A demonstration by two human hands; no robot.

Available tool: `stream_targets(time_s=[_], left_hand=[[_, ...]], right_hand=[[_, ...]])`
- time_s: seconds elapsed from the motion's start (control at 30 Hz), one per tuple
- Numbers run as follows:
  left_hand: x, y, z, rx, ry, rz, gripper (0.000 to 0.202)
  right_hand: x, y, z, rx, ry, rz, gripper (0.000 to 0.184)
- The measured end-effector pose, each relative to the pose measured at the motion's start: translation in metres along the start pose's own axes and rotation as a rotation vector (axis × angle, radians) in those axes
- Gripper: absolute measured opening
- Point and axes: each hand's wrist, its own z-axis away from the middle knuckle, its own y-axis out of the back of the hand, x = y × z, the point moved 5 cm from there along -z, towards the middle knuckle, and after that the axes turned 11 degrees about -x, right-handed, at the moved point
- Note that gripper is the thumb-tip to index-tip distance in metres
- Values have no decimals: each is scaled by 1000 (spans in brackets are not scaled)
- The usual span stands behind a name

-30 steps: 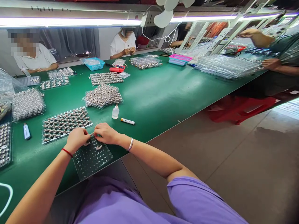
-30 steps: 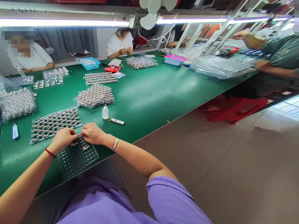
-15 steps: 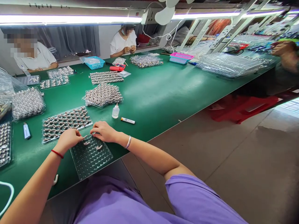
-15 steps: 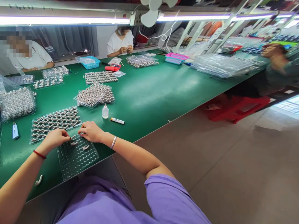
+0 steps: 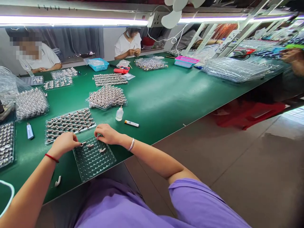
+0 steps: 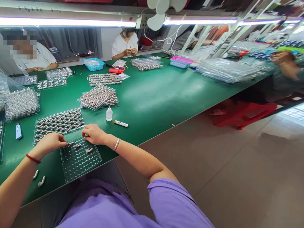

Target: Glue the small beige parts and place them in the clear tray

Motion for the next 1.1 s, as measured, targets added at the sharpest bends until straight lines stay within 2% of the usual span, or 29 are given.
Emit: stream_targets(time_s=[0.07,0.13,0.23,0.3,0.43,0.5,0.57,0.67,0.87,1.1], left_hand=[[-8,5,11,15,-3,34,22],[-25,8,29,54,21,68,30],[-59,4,66,166,101,137,41],[-79,-10,90,209,141,212,44],[-100,-51,120,149,154,382,51],[-105,-64,130,175,180,422,53],[-108,-72,137,225,215,426,51],[-110,-78,140,257,230,415,46],[-110,-80,129,257,170,413,37],[-128,-76,127,415,147,482,34]], right_hand=[[-2,6,5,18,-4,-6,9],[-10,11,11,41,-5,-15,9],[-38,8,16,44,44,-47,8],[-70,-8,13,-20,147,-43,7],[-145,-56,-1,-222,372,133,15],[-172,-72,-11,-235,412,204,17],[-187,-81,-21,-219,433,245,15],[-194,-86,-31,-214,433,289,16],[-195,-83,-38,-229,425,296,16],[-201,-74,-39,-268,452,331,18]])
